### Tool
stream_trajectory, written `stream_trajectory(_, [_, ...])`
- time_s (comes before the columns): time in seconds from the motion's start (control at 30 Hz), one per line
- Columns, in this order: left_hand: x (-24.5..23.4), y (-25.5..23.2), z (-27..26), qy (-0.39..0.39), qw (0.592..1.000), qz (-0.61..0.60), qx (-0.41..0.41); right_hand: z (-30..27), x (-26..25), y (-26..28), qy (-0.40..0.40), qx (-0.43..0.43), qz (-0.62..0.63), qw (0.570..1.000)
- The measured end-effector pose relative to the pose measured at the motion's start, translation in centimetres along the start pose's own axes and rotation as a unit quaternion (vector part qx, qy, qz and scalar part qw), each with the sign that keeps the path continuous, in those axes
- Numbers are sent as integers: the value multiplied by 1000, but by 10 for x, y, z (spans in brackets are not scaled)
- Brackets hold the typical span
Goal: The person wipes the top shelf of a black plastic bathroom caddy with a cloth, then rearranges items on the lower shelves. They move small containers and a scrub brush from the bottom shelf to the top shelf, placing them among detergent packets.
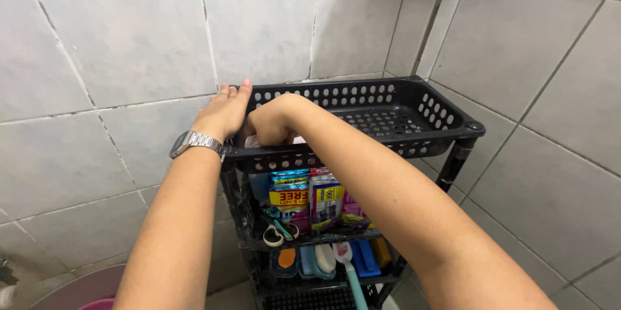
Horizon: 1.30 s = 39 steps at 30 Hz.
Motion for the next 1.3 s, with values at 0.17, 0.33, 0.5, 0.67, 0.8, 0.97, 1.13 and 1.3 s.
stream_trajectory(0.17, [0,-1,0,3,1000,-2,0,-6,2,1,10,7,11,1000])
stream_trajectory(0.33, [-1,2,-1,3,1000,-17,-2,-16,2,-8,9,34,11,999])
stream_trajectory(0.5, [-4,3,-2,-11,999,-41,-1,-51,3,-56,22,81,-27,996])
stream_trajectory(0.67, [-2,1,-2,-5,1000,-23,5,-102,4,-126,21,152,-48,987])
stream_trajectory(0.8, [-2,4,-1,-9,999,-37,-1,-134,9,-178,5,213,11,977])
stream_trajectory(0.97, [-2,3,1,-11,999,-35,13,-155,14,-227,15,275,16,961])
stream_trajectory(1.13, [-2,1,-1,-6,999,-35,12,-172,20,-252,-4,274,154,949])
stream_trajectory(1.3, [-5,1,-4,-3,999,-44,4,-172,12,-259,-34,307,74,948])
Point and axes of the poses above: each hand's wrist, its own z-axis towards the middle knuckle, its own x-axis out of the palm, y = z × x, the point moved 10 cm from there along z, towards the middle knuckle, and after that the axes turned 2 degrees about y, right-handed, at the moved point
